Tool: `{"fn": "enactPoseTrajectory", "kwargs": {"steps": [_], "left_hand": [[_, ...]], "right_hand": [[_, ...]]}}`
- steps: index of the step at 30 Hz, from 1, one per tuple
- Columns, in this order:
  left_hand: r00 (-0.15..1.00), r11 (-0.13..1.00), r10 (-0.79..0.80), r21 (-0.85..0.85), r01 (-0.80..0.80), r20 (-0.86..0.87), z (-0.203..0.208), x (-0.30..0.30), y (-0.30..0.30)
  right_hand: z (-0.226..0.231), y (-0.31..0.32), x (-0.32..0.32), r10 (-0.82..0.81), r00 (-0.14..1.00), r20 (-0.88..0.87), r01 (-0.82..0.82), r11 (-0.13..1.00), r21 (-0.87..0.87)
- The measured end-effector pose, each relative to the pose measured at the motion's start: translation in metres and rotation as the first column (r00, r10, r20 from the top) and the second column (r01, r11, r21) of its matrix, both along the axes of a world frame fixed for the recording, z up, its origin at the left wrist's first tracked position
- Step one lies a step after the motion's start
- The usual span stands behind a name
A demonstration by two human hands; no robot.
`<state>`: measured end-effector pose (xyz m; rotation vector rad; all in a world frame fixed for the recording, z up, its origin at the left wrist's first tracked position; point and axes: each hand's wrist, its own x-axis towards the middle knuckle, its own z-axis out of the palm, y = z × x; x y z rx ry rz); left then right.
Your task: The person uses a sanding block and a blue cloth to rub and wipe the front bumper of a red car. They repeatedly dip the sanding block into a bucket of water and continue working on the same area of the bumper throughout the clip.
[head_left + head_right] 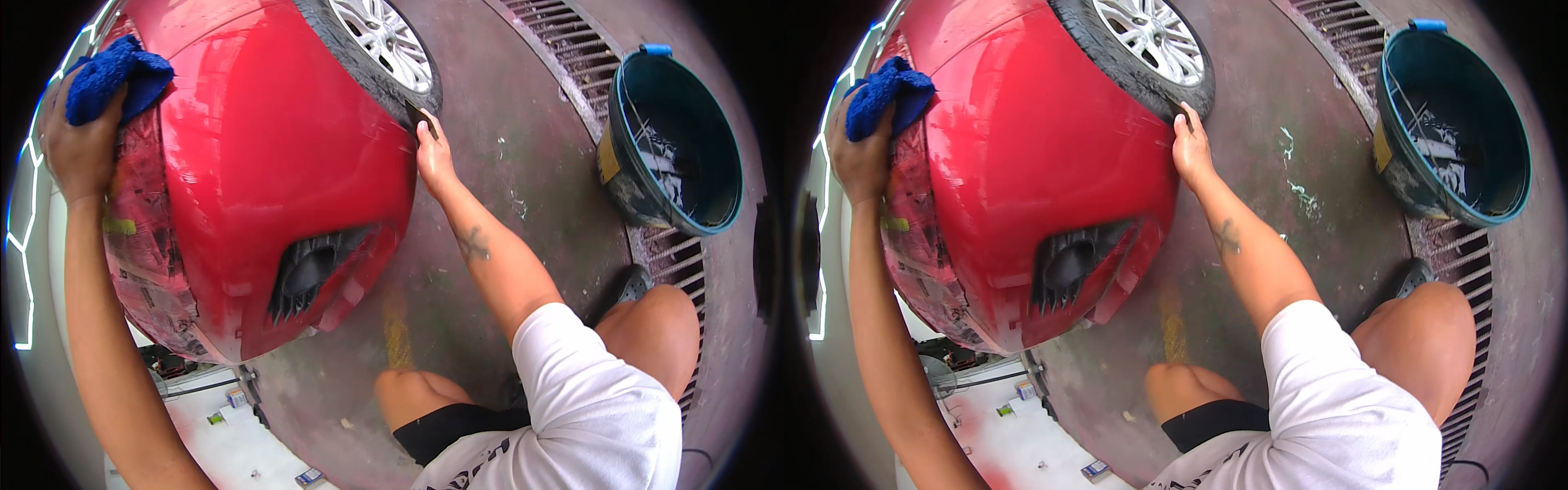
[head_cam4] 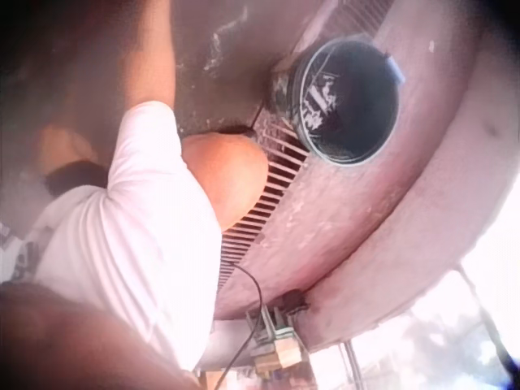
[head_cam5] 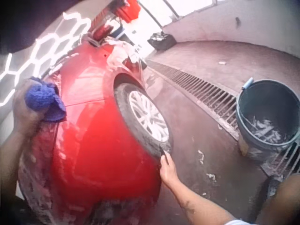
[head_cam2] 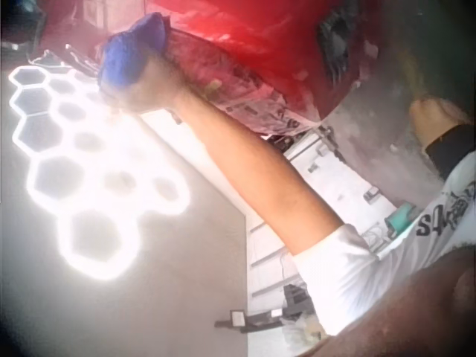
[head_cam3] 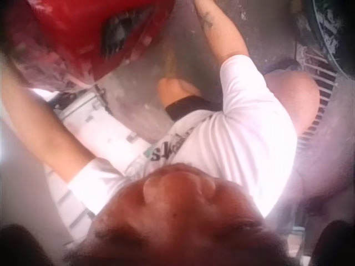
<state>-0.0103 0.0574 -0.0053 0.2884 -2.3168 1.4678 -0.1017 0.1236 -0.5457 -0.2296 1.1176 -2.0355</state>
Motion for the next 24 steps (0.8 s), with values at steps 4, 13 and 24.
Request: {"fn": "enactPoseTrajectory", "kwargs": {"steps": [4,13,24], "left_hand": [[0.999,1.0,0.024,0.019,-0.023,-0.048,-0.005,-0.013,0.01],[0.998,0.998,0.063,0.014,-0.063,-0.008,0.007,0.0,-0.001],[0.996,0.998,0.054,0.018,-0.053,-0.073,-0.005,-0.014,0.002]], "right_hand": [[0.0,0.027,0.023,-0.128,0.908,-0.399,0.168,0.983,0.068],[0.069,0.026,0.044,0.032,0.857,-0.514,0.078,0.978,0.192],[0.043,0.016,0.023,0.119,0.872,-0.474,0.037,0.951,0.307]]}}
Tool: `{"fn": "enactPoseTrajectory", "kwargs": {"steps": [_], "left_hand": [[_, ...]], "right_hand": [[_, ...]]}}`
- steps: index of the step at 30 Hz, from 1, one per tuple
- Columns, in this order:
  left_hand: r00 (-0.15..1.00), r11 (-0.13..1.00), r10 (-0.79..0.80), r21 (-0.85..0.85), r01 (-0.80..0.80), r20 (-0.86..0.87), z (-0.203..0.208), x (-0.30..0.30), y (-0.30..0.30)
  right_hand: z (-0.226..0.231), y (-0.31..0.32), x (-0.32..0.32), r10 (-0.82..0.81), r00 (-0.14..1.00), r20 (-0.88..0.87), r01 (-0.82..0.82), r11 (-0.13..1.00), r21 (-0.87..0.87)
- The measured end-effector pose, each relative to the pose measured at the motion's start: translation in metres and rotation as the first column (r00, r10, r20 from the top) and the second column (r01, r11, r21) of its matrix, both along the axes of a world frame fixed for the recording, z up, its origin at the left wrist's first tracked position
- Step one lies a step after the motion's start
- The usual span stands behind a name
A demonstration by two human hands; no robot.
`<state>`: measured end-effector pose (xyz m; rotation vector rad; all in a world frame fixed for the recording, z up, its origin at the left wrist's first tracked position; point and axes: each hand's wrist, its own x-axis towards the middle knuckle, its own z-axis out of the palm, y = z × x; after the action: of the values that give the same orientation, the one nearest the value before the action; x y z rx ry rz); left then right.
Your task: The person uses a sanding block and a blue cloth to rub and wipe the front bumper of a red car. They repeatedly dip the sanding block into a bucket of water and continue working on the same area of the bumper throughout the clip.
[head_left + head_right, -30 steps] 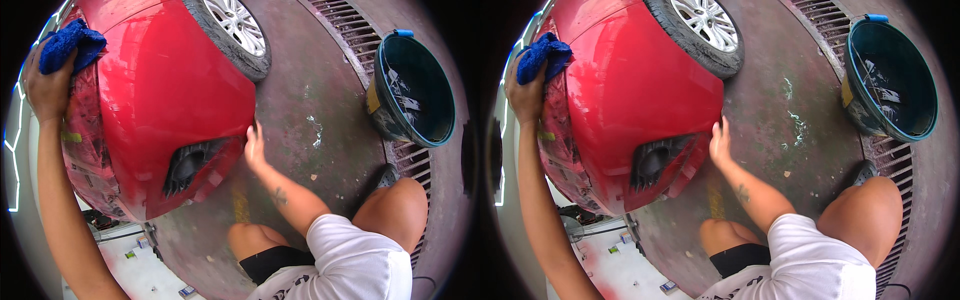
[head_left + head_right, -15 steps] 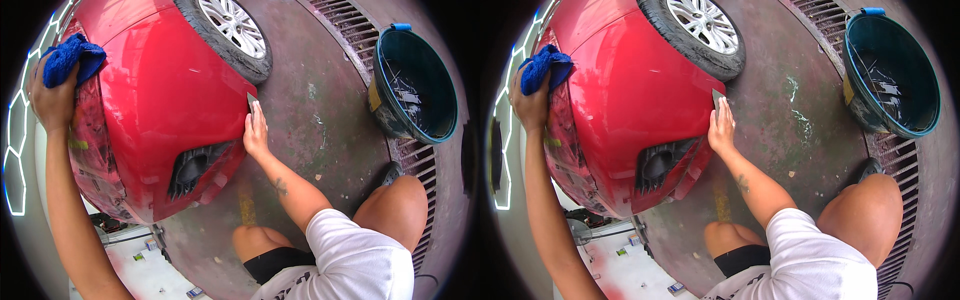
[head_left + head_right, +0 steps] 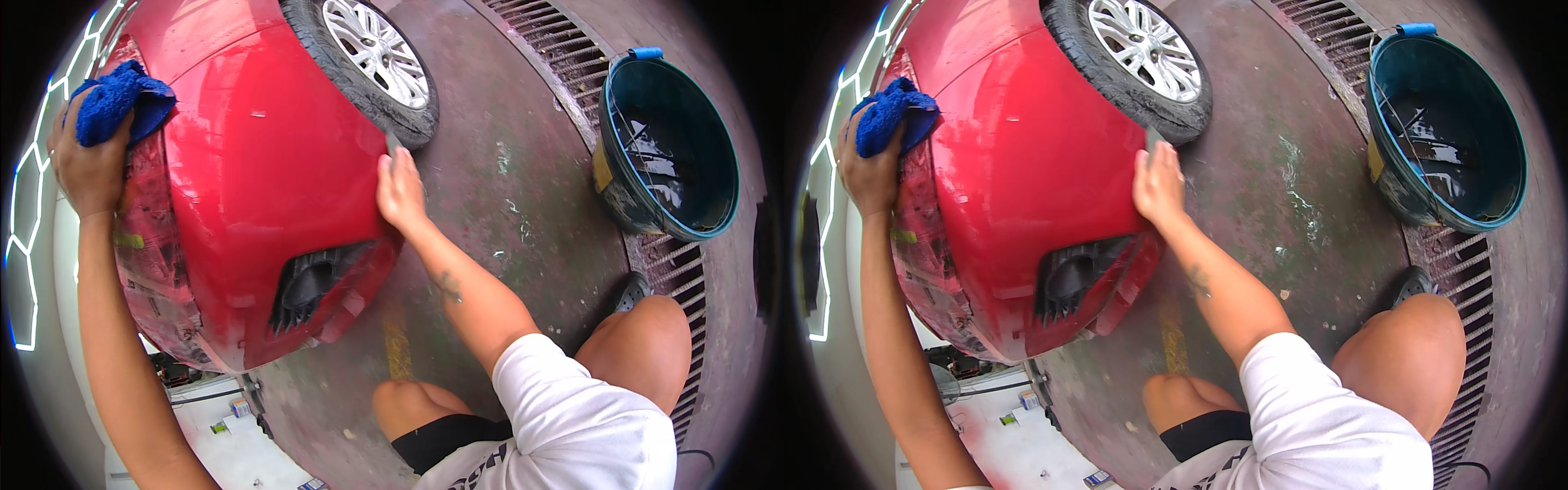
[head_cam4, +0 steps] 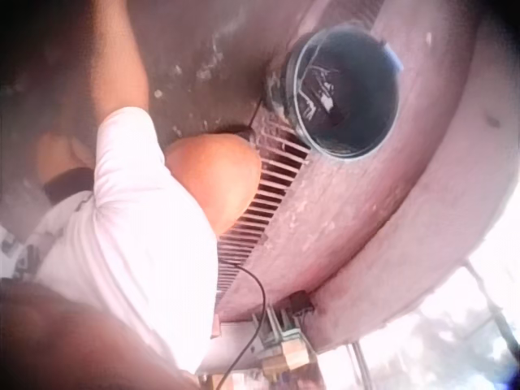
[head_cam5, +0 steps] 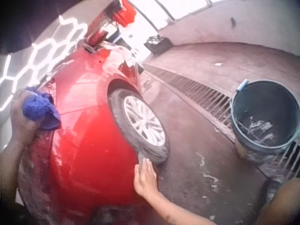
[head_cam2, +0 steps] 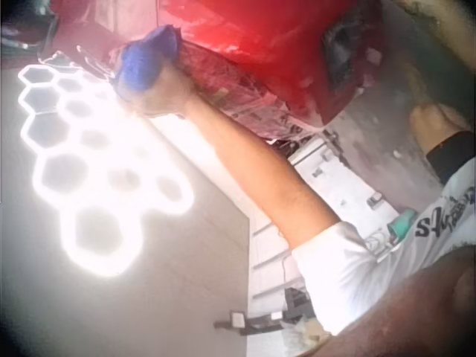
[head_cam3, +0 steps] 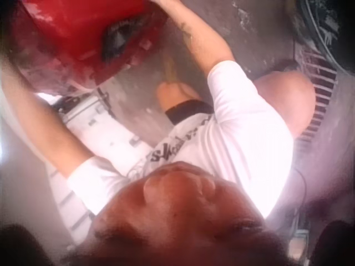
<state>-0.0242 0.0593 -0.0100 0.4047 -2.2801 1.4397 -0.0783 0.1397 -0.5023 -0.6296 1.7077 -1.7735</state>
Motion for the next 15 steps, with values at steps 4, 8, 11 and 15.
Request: {"fn": "enactPoseTrajectory", "kwargs": {"steps": [4,8,11,15], "left_hand": [[0.999,1.0,-0.024,0.014,0.023,0.046,0.011,0.018,-0.001],[0.999,0.999,-0.032,0.041,0.032,0.008,-0.001,0.005,0.004],[0.999,0.999,-0.037,0.027,0.037,-0.013,0.002,0.004,0.002],[0.999,0.998,-0.027,0.056,0.025,0.035,0.011,0.018,0.002]], "right_hand": [[0.099,-0.008,-0.013,0.012,0.99,-0.143,-0.051,0.961,-0.271],[-0.007,0.01,-0.001,0.012,0.997,-0.073,-0.021,0.991,-0.129],[-0.083,0.036,0.002,0.23,0.966,0.121,-0.247,0.958,0.147],[-0.053,0.041,0.021,0.047,0.996,0.082,-0.04,0.996,-0.081]]}}
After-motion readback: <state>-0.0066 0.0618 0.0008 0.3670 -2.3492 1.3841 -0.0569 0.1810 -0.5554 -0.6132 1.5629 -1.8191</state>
